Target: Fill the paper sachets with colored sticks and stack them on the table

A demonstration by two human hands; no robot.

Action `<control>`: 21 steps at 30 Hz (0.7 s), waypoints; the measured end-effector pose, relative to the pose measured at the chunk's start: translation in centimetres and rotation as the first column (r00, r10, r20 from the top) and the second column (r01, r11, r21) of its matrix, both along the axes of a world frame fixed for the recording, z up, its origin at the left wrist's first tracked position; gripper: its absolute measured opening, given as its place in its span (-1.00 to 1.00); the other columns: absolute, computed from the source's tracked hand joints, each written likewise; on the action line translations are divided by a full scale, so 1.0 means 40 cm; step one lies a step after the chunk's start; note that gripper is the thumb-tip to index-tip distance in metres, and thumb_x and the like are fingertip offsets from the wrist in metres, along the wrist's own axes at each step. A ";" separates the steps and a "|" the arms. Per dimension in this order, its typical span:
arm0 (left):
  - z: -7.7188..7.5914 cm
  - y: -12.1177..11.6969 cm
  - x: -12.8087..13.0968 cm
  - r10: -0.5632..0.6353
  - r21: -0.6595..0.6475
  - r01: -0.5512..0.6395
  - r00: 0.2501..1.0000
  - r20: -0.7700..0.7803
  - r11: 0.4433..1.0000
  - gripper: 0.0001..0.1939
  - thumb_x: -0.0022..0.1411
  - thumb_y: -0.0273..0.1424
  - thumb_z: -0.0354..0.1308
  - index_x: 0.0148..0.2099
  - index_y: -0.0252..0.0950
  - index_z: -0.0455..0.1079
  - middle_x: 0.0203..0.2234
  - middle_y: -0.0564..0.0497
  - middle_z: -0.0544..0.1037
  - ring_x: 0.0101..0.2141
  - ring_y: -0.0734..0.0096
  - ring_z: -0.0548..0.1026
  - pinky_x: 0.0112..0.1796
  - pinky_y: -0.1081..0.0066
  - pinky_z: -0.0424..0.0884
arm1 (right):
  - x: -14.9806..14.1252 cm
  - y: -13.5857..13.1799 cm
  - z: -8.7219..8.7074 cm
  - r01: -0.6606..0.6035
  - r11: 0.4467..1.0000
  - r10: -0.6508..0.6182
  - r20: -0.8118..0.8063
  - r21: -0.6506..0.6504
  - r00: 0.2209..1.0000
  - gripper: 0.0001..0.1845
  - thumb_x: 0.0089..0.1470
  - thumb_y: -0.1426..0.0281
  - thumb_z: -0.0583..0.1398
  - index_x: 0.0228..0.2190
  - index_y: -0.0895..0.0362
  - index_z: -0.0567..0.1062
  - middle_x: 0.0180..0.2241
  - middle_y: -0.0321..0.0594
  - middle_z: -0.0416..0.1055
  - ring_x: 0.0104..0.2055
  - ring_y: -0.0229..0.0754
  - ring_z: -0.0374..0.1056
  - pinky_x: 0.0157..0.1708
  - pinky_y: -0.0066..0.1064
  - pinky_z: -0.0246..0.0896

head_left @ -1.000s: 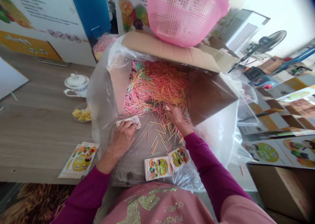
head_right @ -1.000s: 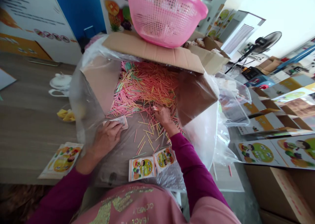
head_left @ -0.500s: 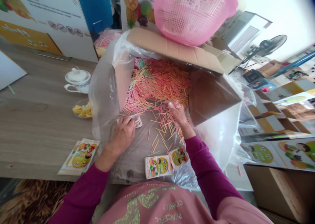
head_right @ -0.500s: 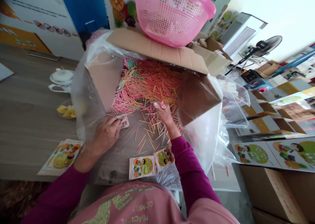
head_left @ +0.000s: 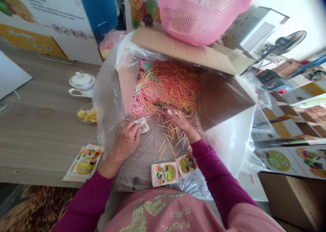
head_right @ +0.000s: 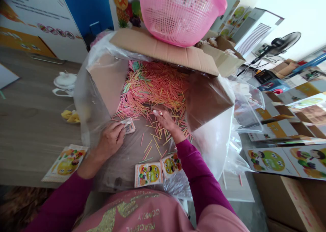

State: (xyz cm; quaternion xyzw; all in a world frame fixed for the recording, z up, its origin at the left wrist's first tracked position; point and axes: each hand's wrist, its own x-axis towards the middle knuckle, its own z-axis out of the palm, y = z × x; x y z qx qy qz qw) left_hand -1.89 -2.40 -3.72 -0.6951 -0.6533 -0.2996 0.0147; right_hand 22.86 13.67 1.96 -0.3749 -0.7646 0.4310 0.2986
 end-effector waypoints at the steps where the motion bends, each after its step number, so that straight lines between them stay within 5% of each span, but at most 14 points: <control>1: 0.000 -0.001 0.000 0.005 -0.006 -0.005 1.000 -0.002 1.000 -0.70 0.53 -0.41 -0.03 -0.03 -0.24 0.56 -0.13 -0.17 0.62 -0.04 0.05 0.56 0.04 0.11 0.52 | 0.006 -0.012 0.002 -0.008 1.000 0.008 0.000 0.014 1.000 -0.44 0.40 -0.19 0.14 0.06 -0.13 0.71 -0.11 -0.16 0.67 0.29 0.04 0.44 0.48 0.00 0.20; 6: 0.006 -0.005 0.007 -0.013 -0.063 0.009 0.999 -0.048 0.998 -0.74 0.43 -0.51 0.04 -0.03 -0.27 0.56 -0.09 -0.22 0.60 -0.02 -0.01 0.53 0.04 0.07 0.51 | -0.017 -0.025 -0.025 -0.027 0.999 0.023 0.106 0.044 0.994 -0.48 0.47 -0.12 0.08 0.15 -0.22 0.68 0.06 -0.16 0.62 0.42 0.05 0.30 0.44 0.04 0.28; 12: 0.015 -0.008 0.003 0.009 0.045 -0.006 0.998 -0.058 0.999 -0.72 0.47 -0.54 0.03 -0.16 -0.21 0.56 -0.19 -0.16 0.60 -0.02 0.04 0.49 0.04 0.12 0.50 | -0.059 -0.012 -0.083 -0.103 0.978 -0.012 0.545 0.180 0.838 -0.60 0.46 0.12 0.18 0.19 -0.21 0.68 0.45 -0.13 0.29 0.58 0.28 -0.03 0.49 0.42 -0.12; 17: 0.027 -0.023 -0.001 -0.018 -0.102 -0.001 0.982 -0.189 0.995 -0.77 0.39 -0.56 0.10 -0.16 -0.24 0.58 -0.20 -0.18 0.62 -0.08 -0.01 0.49 -0.05 0.07 0.49 | -0.045 -0.023 -0.071 -0.107 0.977 -0.006 0.524 0.183 0.852 -0.53 0.52 0.07 0.07 0.30 -0.29 0.57 0.42 -0.13 0.33 0.53 0.23 0.06 0.50 0.32 -0.06; 21: 0.022 -0.022 -0.010 -0.016 -0.122 -0.005 0.985 -0.170 0.993 -0.78 0.38 -0.55 0.12 -0.16 -0.26 0.60 -0.19 -0.17 0.65 -0.09 0.00 0.52 -0.10 0.09 0.50 | -0.055 -0.028 -0.058 -0.173 0.973 0.030 0.665 0.150 0.747 -0.52 0.52 0.09 0.09 0.33 -0.24 0.55 0.56 -0.16 0.11 0.60 0.32 -0.09 0.49 0.42 -0.14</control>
